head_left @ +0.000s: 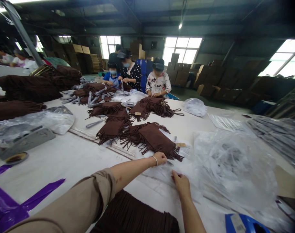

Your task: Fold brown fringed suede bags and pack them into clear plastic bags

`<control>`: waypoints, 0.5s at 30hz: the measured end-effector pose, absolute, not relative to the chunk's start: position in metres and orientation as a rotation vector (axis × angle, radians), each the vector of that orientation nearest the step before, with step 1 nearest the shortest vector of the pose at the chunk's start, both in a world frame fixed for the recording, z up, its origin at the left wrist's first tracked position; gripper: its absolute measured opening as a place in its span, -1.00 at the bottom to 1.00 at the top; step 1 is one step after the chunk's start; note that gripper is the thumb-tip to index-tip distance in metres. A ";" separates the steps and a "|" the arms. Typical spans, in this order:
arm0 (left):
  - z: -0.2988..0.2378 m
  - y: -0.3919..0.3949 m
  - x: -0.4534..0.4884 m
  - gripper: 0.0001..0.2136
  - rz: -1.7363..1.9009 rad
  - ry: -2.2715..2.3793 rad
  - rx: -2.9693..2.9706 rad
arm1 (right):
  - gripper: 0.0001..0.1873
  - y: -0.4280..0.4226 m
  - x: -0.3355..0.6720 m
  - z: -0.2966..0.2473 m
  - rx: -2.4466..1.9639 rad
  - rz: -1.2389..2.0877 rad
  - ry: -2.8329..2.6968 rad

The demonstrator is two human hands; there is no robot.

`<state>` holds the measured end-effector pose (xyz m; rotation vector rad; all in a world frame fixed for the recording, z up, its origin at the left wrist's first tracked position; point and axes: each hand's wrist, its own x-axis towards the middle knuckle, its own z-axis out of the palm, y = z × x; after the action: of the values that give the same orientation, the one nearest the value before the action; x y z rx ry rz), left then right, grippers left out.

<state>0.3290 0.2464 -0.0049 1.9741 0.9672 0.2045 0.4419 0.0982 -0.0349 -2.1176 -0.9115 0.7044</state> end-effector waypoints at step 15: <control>0.115 0.266 0.360 -0.82 0.817 0.944 1.335 | -0.71 0.093 0.430 -0.037 -2.077 0.673 -1.209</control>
<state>0.3596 0.2661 0.1147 1.3349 0.9444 0.8172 0.4296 0.0929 -0.0366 -2.0770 -1.2085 0.6729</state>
